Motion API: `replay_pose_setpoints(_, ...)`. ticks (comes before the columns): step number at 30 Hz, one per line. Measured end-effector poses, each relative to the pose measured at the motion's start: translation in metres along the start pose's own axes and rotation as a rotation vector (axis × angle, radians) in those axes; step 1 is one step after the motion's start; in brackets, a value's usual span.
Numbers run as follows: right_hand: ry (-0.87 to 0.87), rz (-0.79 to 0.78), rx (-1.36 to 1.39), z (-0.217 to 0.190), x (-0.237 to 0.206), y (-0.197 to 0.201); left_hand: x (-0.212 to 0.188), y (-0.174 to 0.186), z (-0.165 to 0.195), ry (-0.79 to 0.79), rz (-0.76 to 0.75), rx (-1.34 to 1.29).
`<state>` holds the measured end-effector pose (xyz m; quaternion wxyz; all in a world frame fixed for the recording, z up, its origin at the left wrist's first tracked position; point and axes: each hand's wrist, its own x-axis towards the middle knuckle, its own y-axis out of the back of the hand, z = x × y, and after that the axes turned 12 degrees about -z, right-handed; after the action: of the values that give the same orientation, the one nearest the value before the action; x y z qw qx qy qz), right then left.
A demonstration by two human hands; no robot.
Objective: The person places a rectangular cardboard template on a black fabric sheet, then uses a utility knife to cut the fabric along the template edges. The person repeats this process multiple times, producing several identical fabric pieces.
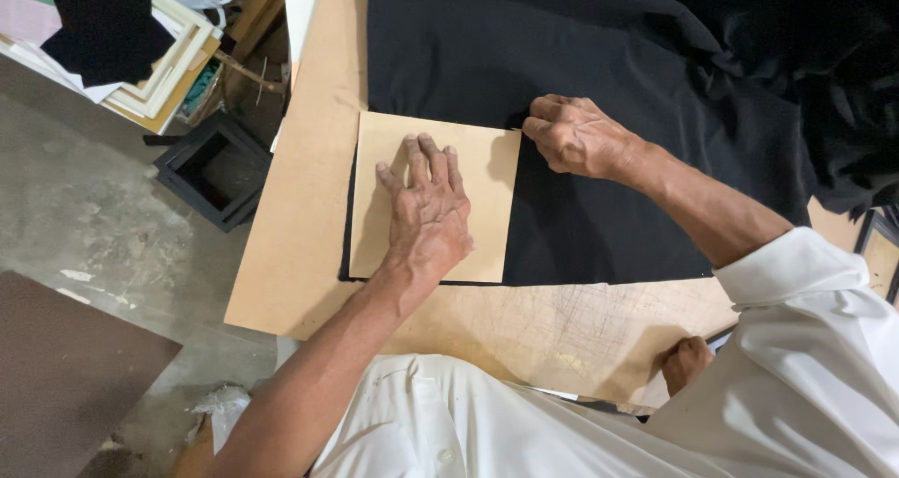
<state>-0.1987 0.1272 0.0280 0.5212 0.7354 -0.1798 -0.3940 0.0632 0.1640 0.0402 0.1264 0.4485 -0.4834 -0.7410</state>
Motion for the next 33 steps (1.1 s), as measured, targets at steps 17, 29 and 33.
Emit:
replay_pose_setpoints(17, -0.222, 0.571, 0.254, -0.037, -0.028, 0.010, -0.005, -0.010, 0.006, -0.009, 0.064, -0.031)
replay_pose_setpoints(29, -0.873, 1.136, 0.939, -0.124, 0.014, -0.057, 0.006, -0.003, 0.011, -0.298, 0.026, 0.081)
replay_pose_setpoints(33, -0.856, 1.107, 0.678, -0.115, 0.017, -0.060, 0.001, 0.009, 0.013, -0.301, -0.109, 0.139)
